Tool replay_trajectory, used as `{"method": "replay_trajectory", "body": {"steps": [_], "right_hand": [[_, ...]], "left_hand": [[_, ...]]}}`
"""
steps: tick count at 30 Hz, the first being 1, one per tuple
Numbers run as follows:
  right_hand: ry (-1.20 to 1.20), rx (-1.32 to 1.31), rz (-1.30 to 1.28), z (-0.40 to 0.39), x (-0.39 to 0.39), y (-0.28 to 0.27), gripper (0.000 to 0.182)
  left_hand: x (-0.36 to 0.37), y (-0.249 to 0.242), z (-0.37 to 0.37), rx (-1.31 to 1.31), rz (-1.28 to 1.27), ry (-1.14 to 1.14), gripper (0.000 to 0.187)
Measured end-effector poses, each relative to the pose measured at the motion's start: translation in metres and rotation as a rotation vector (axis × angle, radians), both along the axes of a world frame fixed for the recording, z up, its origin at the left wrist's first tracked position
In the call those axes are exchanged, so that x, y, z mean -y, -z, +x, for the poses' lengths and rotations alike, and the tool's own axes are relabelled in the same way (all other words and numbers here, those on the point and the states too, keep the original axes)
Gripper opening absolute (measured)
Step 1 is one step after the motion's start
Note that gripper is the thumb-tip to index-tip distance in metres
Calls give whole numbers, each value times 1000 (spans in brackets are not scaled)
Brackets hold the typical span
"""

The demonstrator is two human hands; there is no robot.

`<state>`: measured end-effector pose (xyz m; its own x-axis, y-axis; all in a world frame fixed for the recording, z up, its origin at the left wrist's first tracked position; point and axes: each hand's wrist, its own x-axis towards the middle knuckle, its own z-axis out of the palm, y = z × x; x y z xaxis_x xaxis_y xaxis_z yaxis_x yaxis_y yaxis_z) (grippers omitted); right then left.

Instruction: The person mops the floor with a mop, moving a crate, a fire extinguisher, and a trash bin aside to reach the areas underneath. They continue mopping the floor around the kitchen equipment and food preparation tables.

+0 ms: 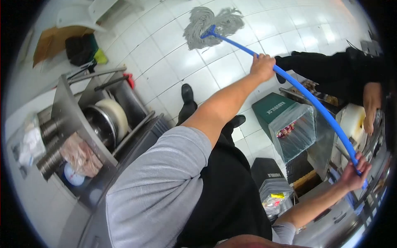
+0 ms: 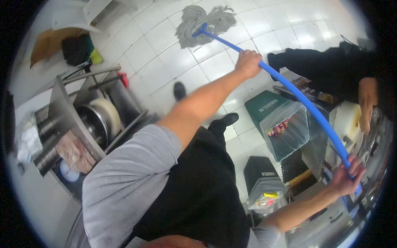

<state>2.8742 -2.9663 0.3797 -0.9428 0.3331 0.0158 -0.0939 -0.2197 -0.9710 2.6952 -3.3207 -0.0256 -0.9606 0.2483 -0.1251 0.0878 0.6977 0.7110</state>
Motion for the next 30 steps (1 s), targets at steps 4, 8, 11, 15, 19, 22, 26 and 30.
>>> {"method": "replay_trajectory", "body": {"steps": [4, 8, 11, 15, 19, 22, 26, 30], "right_hand": [[-331, 41, -146, -49, -10, -28, 33], [-519, -31, -173, -81, 75, 18, 27], [-425, -28, -142, -56, 162, 73, 28], [-485, 41, -182, -13, 201, 145, 40], [-506, 318, -157, 30, 152, 171, 39], [-419, 232, -127, 62, 76, 163, 39], [-238, -10, -43, 97, -21, 98, 38], [-152, -224, 125, 136, -89, 15, 45]], "left_hand": [[56, -13, 82, -133, 105, -129, 19], [131, 20, 162, -230, 14, -298, 19], [192, 29, 220, -218, -81, -410, 26], [230, 79, 294, -150, -214, -541, 22], [191, 125, 327, 31, -333, -698, 35], [131, 132, 318, 79, -282, -628, 40], [-20, 44, 276, 111, -117, -552, 35], [-133, -9, 228, -184, 38, -194, 29]]}}
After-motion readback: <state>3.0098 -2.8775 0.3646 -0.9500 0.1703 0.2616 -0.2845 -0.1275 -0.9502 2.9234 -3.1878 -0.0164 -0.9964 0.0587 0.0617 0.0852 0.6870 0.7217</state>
